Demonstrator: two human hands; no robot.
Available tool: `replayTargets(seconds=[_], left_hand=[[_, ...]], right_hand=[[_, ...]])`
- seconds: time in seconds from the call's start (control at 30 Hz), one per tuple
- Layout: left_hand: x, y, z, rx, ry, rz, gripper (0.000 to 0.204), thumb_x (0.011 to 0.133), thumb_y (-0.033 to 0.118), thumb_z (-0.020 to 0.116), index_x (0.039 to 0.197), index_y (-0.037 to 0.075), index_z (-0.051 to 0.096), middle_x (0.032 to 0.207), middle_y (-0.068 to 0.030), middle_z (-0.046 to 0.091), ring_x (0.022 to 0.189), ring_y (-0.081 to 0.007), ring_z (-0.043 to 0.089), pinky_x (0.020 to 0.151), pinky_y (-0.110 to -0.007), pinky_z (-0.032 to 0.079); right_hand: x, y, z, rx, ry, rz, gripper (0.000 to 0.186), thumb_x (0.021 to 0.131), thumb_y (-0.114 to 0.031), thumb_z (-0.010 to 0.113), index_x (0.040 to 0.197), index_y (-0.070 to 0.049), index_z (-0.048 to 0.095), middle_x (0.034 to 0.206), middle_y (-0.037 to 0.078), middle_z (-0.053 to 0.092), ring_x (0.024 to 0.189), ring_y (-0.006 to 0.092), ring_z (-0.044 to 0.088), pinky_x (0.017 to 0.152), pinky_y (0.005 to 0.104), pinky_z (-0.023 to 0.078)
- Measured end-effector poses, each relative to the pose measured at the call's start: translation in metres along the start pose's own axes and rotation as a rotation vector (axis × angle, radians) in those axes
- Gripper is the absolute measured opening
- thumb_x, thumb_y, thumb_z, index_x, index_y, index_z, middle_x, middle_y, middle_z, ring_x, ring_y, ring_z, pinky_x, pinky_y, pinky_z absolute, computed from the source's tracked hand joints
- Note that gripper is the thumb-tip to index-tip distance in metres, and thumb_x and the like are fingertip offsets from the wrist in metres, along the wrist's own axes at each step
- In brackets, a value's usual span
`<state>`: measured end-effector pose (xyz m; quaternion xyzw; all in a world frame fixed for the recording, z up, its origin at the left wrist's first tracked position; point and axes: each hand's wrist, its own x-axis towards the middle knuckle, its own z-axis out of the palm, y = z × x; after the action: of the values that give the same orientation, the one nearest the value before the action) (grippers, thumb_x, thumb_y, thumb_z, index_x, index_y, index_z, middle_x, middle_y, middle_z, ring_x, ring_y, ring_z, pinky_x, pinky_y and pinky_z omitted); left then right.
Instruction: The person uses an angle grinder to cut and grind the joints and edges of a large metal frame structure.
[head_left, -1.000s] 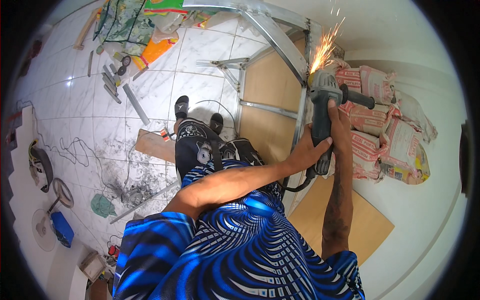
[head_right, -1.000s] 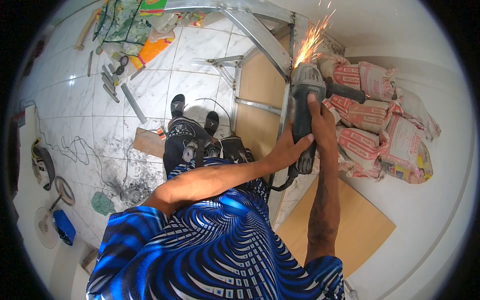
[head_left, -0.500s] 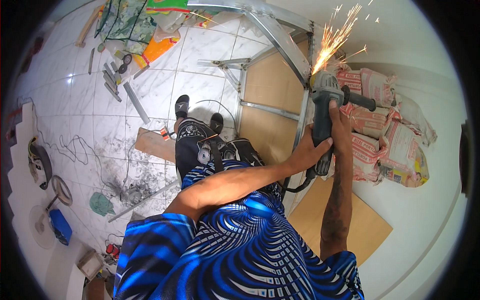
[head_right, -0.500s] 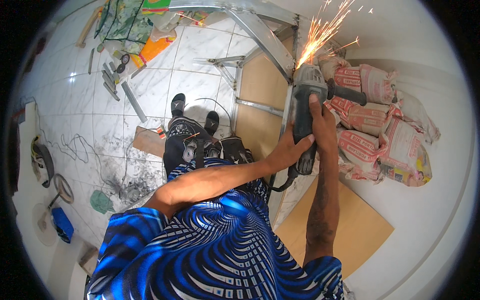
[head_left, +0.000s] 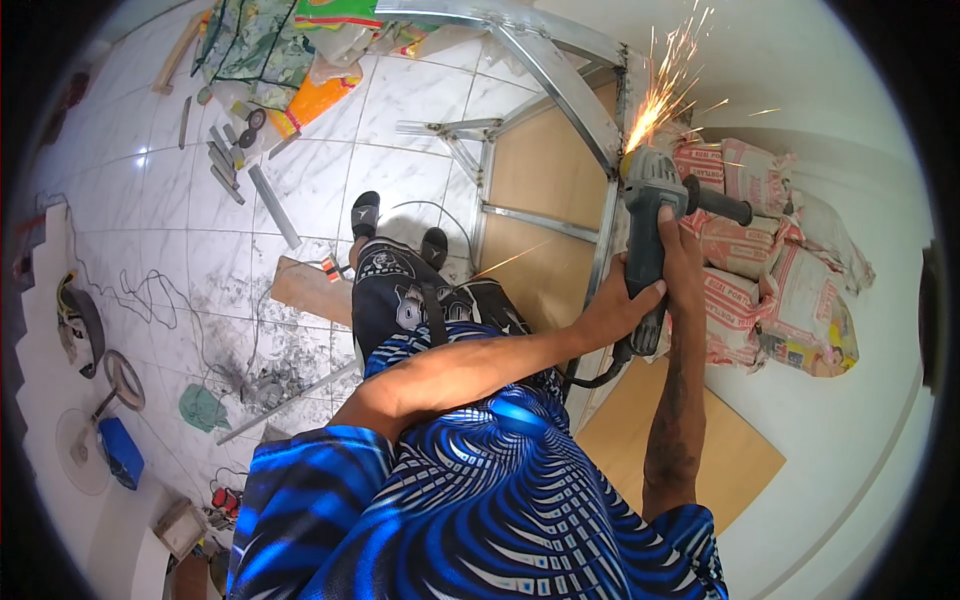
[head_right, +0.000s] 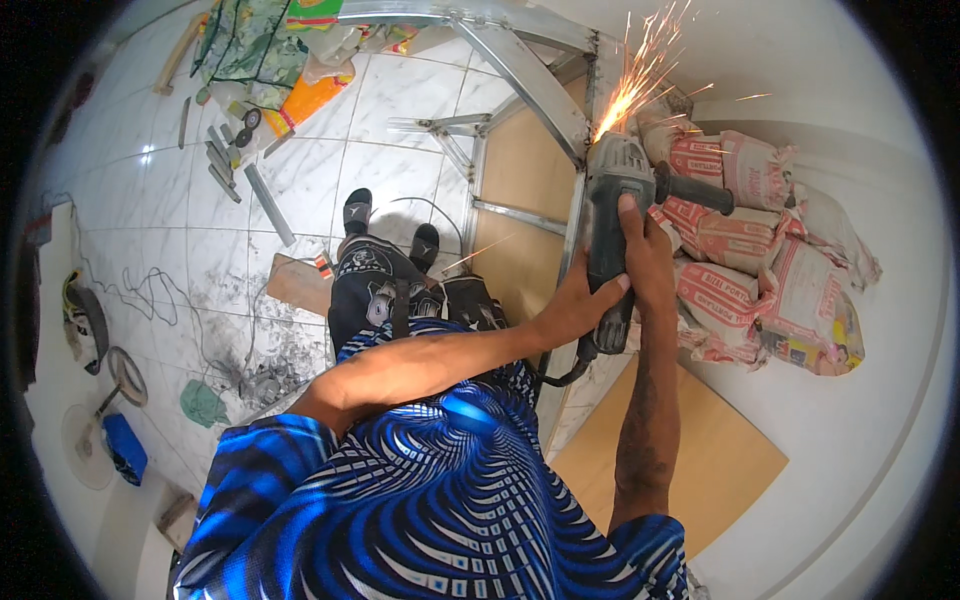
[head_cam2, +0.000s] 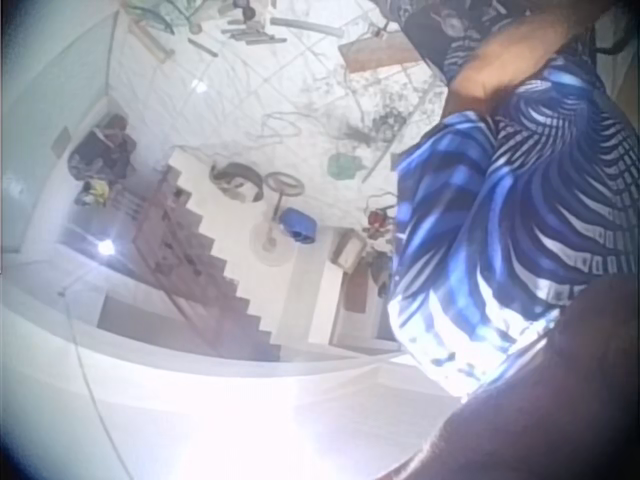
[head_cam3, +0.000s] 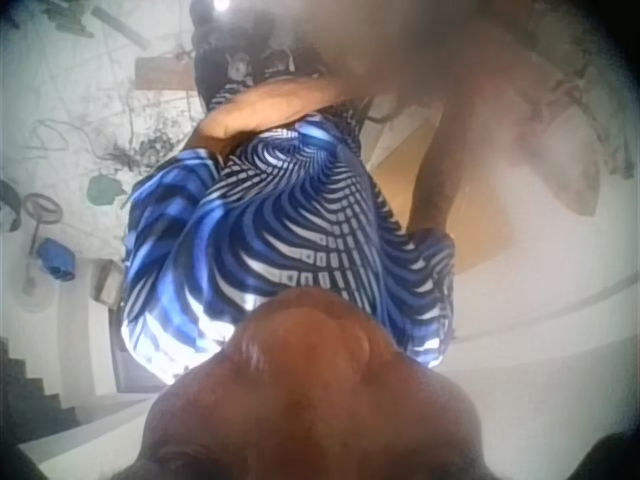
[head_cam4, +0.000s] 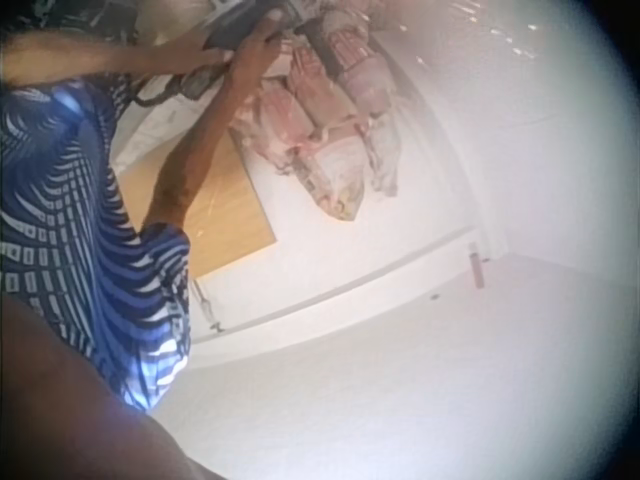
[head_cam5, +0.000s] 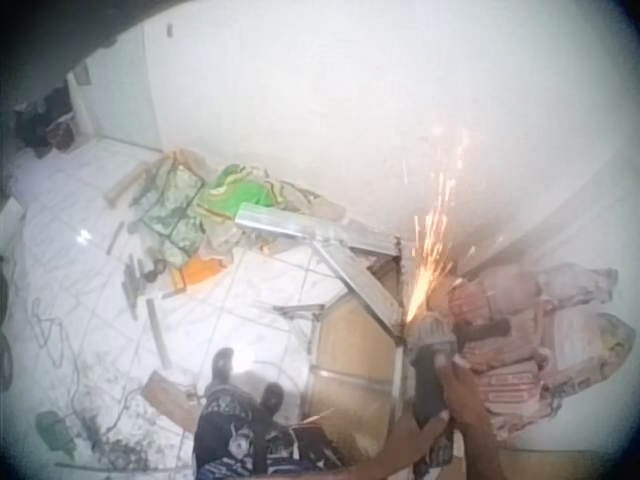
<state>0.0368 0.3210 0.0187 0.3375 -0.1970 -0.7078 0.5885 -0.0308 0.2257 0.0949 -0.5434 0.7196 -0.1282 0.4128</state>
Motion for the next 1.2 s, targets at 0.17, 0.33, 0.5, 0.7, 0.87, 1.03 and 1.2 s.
replayTargets(seconds=[0.17,0.33,0.5,0.7,0.87,1.03,1.2], left_hand=[[-0.002,0.004,-0.001,-0.014,-0.022,-0.027,0.074,0.092,0.033,0.066,0.135,-0.013,0.027,0.117,-0.0227,0.054,0.109,-0.0254,0.057,0.093,-0.035,0.047],[-0.001,-0.004,0.001,0.033,0.018,0.024,0.073,0.092,0.033,0.065,0.135,-0.013,0.027,0.117,-0.0227,0.054,0.110,-0.0251,0.056,0.094,-0.035,0.046],[-0.002,-0.002,0.002,-0.002,0.017,0.015,0.072,0.092,0.033,0.066,0.134,-0.014,0.029,0.117,-0.0229,0.054,0.109,-0.0256,0.057,0.093,-0.035,0.047],[-0.003,0.003,0.002,0.032,0.019,0.000,0.072,0.092,0.031,0.066,0.134,-0.014,0.028,0.117,-0.0228,0.054,0.107,-0.0253,0.058,0.091,-0.035,0.048],[-0.004,0.002,0.005,0.013,0.024,-0.017,0.071,0.093,0.030,0.065,0.134,-0.014,0.028,0.117,-0.0231,0.054,0.107,-0.0249,0.058,0.090,-0.035,0.049],[-0.004,0.003,0.005,0.042,0.011,-0.014,0.072,0.093,0.030,0.065,0.135,-0.014,0.027,0.118,-0.0232,0.054,0.108,-0.0249,0.058,0.091,-0.035,0.048],[0.000,0.001,0.001,0.015,0.005,0.001,0.073,0.093,0.031,0.065,0.135,-0.014,0.026,0.119,-0.0237,0.053,0.109,-0.0257,0.057,0.092,-0.035,0.048]], right_hand=[[-0.002,-0.001,0.000,-0.048,0.002,0.034,0.074,0.094,-0.059,0.055,0.121,0.009,0.061,0.107,0.018,0.065,0.095,0.0218,0.061,0.087,0.0332,0.047],[-0.002,-0.003,0.000,-0.025,0.007,0.017,0.075,0.094,-0.060,0.055,0.121,0.010,0.060,0.108,0.019,0.066,0.095,0.0224,0.062,0.087,0.0335,0.048],[-0.004,-0.007,0.002,-0.029,0.010,0.029,0.073,0.095,-0.058,0.055,0.122,0.010,0.060,0.108,0.019,0.066,0.095,0.0224,0.062,0.088,0.0338,0.047],[-0.003,-0.005,0.002,-0.031,0.019,0.008,0.068,0.096,-0.055,0.054,0.121,0.008,0.061,0.107,0.018,0.066,0.094,0.0222,0.062,0.087,0.0341,0.047],[0.003,0.002,-0.004,-0.041,-0.006,0.036,0.068,0.096,-0.055,0.055,0.121,0.008,0.061,0.107,0.018,0.066,0.094,0.0217,0.061,0.087,0.0340,0.047],[0.002,0.004,-0.006,-0.036,-0.010,0.025,0.069,0.095,-0.056,0.055,0.120,0.008,0.061,0.107,0.017,0.066,0.093,0.0212,0.061,0.085,0.0329,0.048],[0.001,-0.004,0.000,0.007,-0.001,0.021,0.071,0.095,-0.057,0.056,0.120,0.009,0.061,0.107,0.016,0.066,0.093,0.0205,0.062,0.086,0.0321,0.048]])
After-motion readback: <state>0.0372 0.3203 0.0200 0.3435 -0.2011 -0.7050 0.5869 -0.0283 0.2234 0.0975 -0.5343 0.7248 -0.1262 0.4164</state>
